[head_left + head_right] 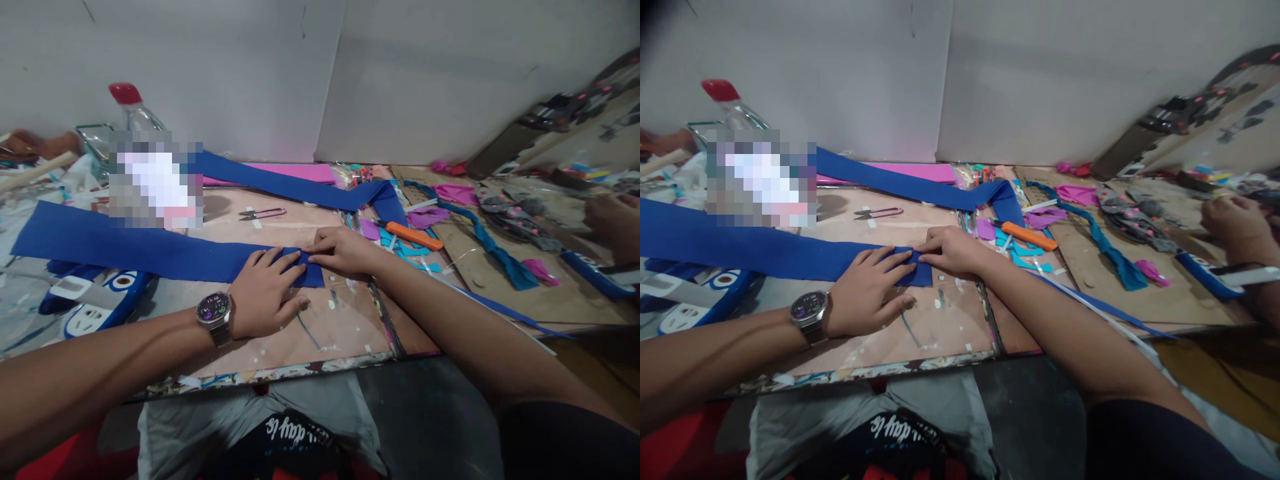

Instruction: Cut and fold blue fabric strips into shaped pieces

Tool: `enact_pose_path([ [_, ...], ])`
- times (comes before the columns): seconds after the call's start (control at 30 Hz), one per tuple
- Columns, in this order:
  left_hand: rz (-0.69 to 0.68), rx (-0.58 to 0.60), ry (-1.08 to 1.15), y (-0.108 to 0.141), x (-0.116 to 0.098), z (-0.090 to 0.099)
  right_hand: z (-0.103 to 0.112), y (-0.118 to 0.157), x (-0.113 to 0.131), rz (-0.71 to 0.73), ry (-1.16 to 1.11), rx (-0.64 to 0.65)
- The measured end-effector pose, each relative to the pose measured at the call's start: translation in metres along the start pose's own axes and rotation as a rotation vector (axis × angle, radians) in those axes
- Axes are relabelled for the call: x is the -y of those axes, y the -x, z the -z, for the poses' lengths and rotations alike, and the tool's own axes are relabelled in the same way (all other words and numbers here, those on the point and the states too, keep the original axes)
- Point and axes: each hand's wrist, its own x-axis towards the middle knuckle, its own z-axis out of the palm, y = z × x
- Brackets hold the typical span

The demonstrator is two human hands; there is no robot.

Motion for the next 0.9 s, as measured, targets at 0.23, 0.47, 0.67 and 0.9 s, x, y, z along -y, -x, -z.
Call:
enact_pose_path([
  [0.23, 0.003, 0.004, -0.002, 0.0002, 0.0, -0.0005, -0.0002, 0.0, -0.0017, 0.009, 0.028, -0.002],
  [0.47, 0.003, 0.009, -0.008, 0.0007, 0.0005, -0.0007, 0.0002, 0.0013, 0.001, 0.024, -0.006, -0.049],
  [0.67, 0.003, 0.009, -0.007, 0.0001, -0.0003, 0.0006, -0.0009, 0.0015, 0.0, 0.075, -0.025, -0.017],
  [0.9, 0.006, 0.011, -0.008, 0.0002, -0.0006, 0.0006, 0.0027, 0.0001, 0.0027, 0.052, -0.035, -0.018],
])
